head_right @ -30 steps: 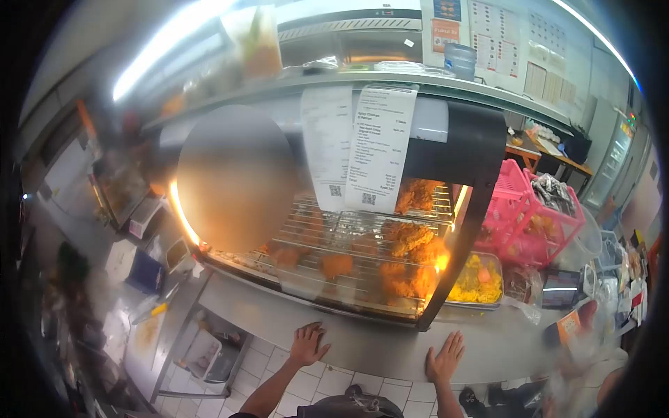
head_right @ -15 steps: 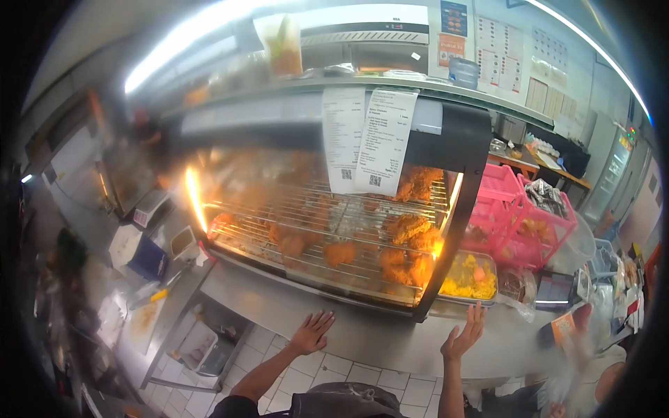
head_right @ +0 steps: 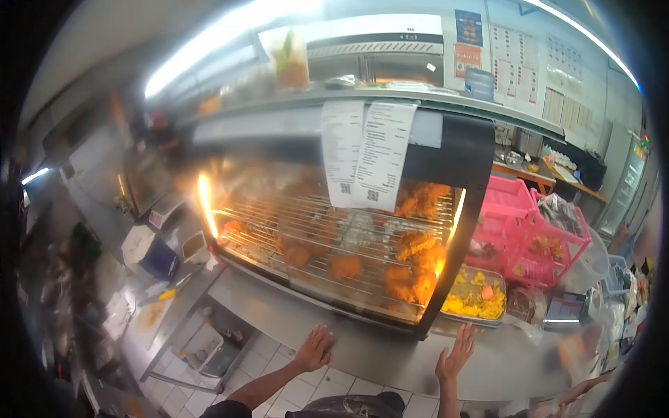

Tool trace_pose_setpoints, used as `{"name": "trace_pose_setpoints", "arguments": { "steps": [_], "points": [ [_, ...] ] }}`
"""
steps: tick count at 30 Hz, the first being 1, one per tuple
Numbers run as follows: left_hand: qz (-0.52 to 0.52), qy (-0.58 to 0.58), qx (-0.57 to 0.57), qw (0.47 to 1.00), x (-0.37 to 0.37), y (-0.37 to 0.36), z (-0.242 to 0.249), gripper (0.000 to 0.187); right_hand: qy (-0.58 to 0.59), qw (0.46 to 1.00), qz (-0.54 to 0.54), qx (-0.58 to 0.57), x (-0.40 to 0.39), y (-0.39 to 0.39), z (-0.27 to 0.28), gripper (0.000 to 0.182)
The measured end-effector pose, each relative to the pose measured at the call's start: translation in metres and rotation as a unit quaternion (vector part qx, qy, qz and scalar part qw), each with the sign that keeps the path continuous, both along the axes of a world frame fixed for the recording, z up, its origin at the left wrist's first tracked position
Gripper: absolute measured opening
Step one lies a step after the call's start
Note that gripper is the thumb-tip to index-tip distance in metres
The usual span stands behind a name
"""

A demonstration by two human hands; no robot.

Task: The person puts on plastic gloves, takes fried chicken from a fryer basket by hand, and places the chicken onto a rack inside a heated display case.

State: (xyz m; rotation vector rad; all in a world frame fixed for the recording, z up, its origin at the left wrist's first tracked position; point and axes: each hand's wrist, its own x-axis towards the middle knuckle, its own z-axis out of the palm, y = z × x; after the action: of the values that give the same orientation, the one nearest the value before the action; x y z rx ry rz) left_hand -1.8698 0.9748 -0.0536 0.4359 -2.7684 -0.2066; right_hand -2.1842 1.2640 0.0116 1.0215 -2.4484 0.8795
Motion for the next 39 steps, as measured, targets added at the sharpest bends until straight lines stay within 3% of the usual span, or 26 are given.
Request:
{"name": "trace_pose_setpoints", "arguments": {
  "steps": [2,4,5,7,9,12,15,19,22,25,28,31,34,36,39],
  "points": [
    [-0.019,-0.088,-0.028,0.996,-0.007,0.024,-0.009,0.066,0.005,0.997,-0.005,-0.074,0.011,0.004,0.047,0.065],
    [0.064,-0.092,0.032,0.993,-0.027,0.052,0.003,0.065,0.012,0.992,-0.006,-0.123,0.011,0.016,0.062,0.069],
    [0.106,-0.092,0.060,0.988,-0.040,0.065,0.010,0.065,-0.036,0.999,0.005,-0.001,0.008,0.029,0.026,0.071],
    [0.036,-0.016,0.103,0.994,-0.068,0.092,0.013,0.067,-0.130,0.960,0.030,0.246,0.001,0.058,-0.063,0.076],
    [-0.026,0.036,0.133,0.990,-0.107,0.121,0.023,0.069,-0.120,0.965,0.035,0.231,-0.001,0.061,-0.061,0.078],
    [-0.087,0.025,0.151,0.984,-0.152,0.172,0.040,0.073,-0.135,0.964,0.085,0.214,-0.013,0.063,-0.059,0.076],
    [-0.136,-0.098,0.097,0.981,-0.193,0.204,-0.014,0.073,-0.193,0.958,0.200,0.076,-0.043,0.063,-0.010,0.076],
    [-0.044,-0.103,0.116,0.987,-0.216,0.237,-0.004,0.072,-0.053,0.946,0.319,0.004,-0.082,0.069,0.031,0.074],
    [-0.010,-0.061,0.140,0.988,-0.218,0.258,0.005,0.072,-0.126,0.905,0.393,0.106,-0.099,0.079,-0.034,0.071],
    [0.048,-0.011,0.161,0.986,-0.214,0.277,0.011,0.073,-0.034,0.907,0.411,0.081,-0.103,0.083,-0.024,0.074],
    [0.104,0.036,0.195,0.975,-0.201,0.294,0.017,0.074,-0.036,0.872,0.405,0.272,-0.090,0.101,-0.031,0.075],
    [0.131,0.085,0.210,0.965,-0.194,0.297,0.024,0.075,-0.091,0.875,0.410,0.240,-0.087,0.098,-0.035,0.075],
    [0.119,0.121,0.198,0.965,-0.178,0.295,0.035,0.076,-0.005,0.835,0.468,0.288,-0.072,0.094,-0.045,0.076],
    [0.095,0.155,0.185,0.966,-0.166,0.293,0.033,0.077,-0.082,0.842,0.478,0.238,-0.052,0.077,-0.043,0.076],
    [0.119,0.055,0.125,0.983,-0.143,0.285,0.023,0.076,-0.136,0.862,0.475,0.115,-0.009,0.050,-0.004,0.078]
  ]
}}
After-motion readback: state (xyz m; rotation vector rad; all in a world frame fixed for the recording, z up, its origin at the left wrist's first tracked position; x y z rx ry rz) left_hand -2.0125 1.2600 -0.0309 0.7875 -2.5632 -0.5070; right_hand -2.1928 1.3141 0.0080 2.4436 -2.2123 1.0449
